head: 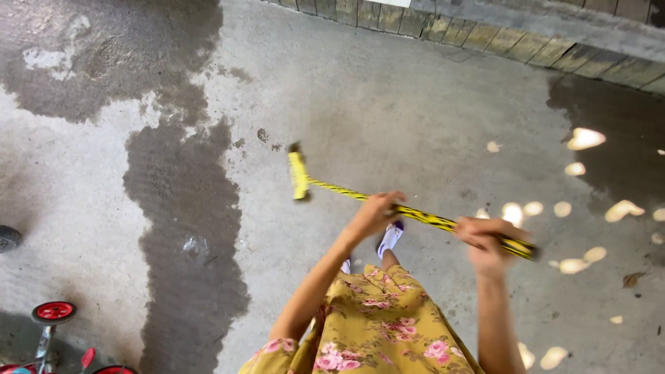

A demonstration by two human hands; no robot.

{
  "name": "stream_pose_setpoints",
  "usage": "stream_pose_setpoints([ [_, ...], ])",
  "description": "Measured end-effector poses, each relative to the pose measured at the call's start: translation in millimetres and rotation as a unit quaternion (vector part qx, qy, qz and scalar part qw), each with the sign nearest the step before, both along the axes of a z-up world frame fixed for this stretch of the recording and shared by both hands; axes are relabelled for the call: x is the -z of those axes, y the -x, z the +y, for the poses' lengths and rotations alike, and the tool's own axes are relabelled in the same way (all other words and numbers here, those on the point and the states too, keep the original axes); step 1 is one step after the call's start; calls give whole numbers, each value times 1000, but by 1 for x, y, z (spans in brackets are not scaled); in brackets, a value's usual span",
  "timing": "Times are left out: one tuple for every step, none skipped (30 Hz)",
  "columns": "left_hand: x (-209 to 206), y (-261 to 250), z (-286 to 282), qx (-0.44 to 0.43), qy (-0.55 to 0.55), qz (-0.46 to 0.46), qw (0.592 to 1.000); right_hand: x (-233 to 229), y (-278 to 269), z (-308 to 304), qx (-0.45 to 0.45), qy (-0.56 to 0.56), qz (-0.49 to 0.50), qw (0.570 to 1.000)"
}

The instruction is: The person sweeps a concrete floor with a yellow broom, moving debris and leaves toward a metal gate. The person walks around the area, sweeping along edges and open floor space.

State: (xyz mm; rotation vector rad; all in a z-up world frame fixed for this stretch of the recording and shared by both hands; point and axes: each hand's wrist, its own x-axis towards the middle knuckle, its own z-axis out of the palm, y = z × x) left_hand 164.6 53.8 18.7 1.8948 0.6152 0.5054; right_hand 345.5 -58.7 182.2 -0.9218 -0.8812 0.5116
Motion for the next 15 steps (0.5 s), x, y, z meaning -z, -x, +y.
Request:
stream_pose_setpoints([
  [42, 12, 12, -4, -2, 0, 1000, 24, 5, 8, -4, -2, 0, 1000],
  [86, 22, 25, -43, -23, 109, 993, 50, 9, 14, -45, 110, 19, 993],
  [130, 31, 38, -83, -43, 216, 972, 76, 13, 21, -84, 220, 38, 971],
  [144, 34, 46, -85, -41, 214, 972, 83, 15, 30, -87, 221, 35, 971],
  [160, 38, 54, -114, -74, 332, 933, 90, 17, 39, -140, 268, 13, 953],
  [178, 47, 56, -137, -104, 447, 878, 100, 24, 43, -191, 316, -6, 929],
  [182, 34, 43, -136, -100, 449, 878, 101, 15, 35, -192, 320, -5, 928],
  [183, 22, 40, -135, -139, 397, 897, 99, 6, 35, -184, 336, -19, 924],
  [183, 9, 38, -134, -178, 343, 912, 96, -2, 34, -175, 351, -32, 919],
  [186, -29, 30, -132, -177, 343, 913, 90, -29, 28, -173, 354, -31, 919],
  [189, -66, 23, -93, -181, 305, 930, 84, -55, 21, -137, 373, -50, 916],
  [191, -103, 14, -55, -184, 266, 944, 77, -81, 14, -101, 393, -69, 911],
  [191, -136, 1, -54, -182, 267, 945, 53, -95, 11, -101, 396, -68, 910],
  [192, -172, -7, -48, -135, 183, 972, 31, -109, 9, -86, 399, -108, 906],
  [193, -208, -17, -42, -87, 99, 990, 8, -124, 6, -71, 403, -149, 900],
])
